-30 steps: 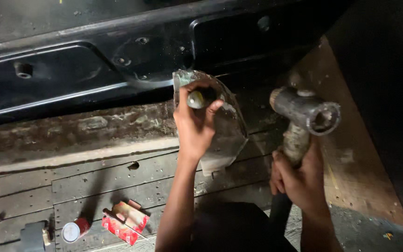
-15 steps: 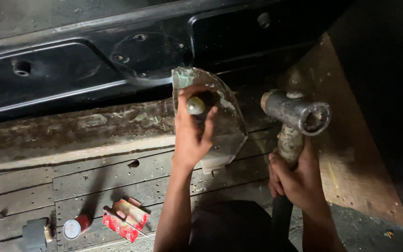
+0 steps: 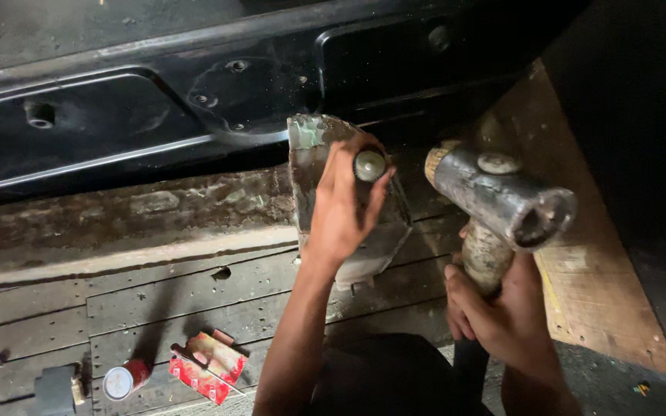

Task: The person uses a hammer and a cylindrical metal tool to repeatedly strike a curved metal piece resting on a wooden surface. The person holds the tool in place with one hand while striking it with the hammer in the other hand.

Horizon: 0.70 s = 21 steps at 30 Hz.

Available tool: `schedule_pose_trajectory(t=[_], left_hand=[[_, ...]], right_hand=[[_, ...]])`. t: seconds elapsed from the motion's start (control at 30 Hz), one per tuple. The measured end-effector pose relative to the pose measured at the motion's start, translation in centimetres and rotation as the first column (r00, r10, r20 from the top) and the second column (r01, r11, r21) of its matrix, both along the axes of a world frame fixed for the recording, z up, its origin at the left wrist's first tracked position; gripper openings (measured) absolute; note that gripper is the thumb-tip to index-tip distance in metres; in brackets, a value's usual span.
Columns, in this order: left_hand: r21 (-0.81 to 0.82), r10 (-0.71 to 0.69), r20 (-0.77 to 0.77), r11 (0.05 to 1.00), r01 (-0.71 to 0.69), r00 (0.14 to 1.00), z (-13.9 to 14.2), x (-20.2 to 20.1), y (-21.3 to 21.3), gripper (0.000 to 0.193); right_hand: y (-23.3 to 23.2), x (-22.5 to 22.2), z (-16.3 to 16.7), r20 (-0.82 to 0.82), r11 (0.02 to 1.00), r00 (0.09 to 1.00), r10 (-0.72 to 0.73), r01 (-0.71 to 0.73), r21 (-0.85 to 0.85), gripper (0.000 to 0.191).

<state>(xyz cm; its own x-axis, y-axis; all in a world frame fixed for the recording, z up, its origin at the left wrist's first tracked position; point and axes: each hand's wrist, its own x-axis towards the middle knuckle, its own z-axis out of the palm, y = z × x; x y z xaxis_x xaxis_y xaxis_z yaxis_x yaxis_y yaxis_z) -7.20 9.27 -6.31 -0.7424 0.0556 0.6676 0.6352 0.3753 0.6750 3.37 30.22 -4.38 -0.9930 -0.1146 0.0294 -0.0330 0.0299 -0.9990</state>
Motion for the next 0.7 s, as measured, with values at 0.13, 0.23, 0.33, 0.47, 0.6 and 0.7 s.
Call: schedule_pose_trajectory(t=[0.13, 0.23, 0.33, 0.47, 0.6, 0.7], left_hand=[[-0.021, 0.012, -0.022, 1.000, -0.012, 1.000, 0.4, -0.3, 1.0, 0.048], [-0.056, 0.016, -0.019, 0.998, -0.017, 1.000, 0.6, -0.5, 1.8, 0.053], [-0.037, 0.016, 0.001, 0.999, -0.016, 1.000, 0.7, -0.4, 2.4, 0.054], [-0.043, -0.012, -0.020, 0.999, 0.011, 1.000, 0.9, 0.2, 2.8, 0.058], [-0.096, 0.024, -0.062, 0.995, -0.030, 0.998, 1.0, -0.1, 3.0, 0.060], [0.011, 0.148, 0.018, 0.989, -0.148, 0.989, 0.9, -0.2, 2.8, 0.054]], right_hand=[[-0.1, -0.4, 2.1, -0.048, 0.999, 0.998, 0.032, -0.033, -0.022, 0.039], [-0.7, 1.0, 6.0, -0.015, 1.000, 1.000, -0.024, 0.024, -0.014, 0.036], [-0.8, 3.6, 8.5, -0.056, 0.986, 0.994, -0.092, 0.083, -0.144, 0.035], [0.1, 3.4, 5.7, -0.053, 0.998, 0.997, 0.055, -0.055, 0.003, 0.016], [1.9, 2.0, 1.7, 0.160, 0.999, 0.986, -0.049, 0.049, 0.004, 0.069], [2.7, 1.6, 1.5, 0.010, 0.993, 0.993, -0.120, 0.119, 0.017, 0.043]])
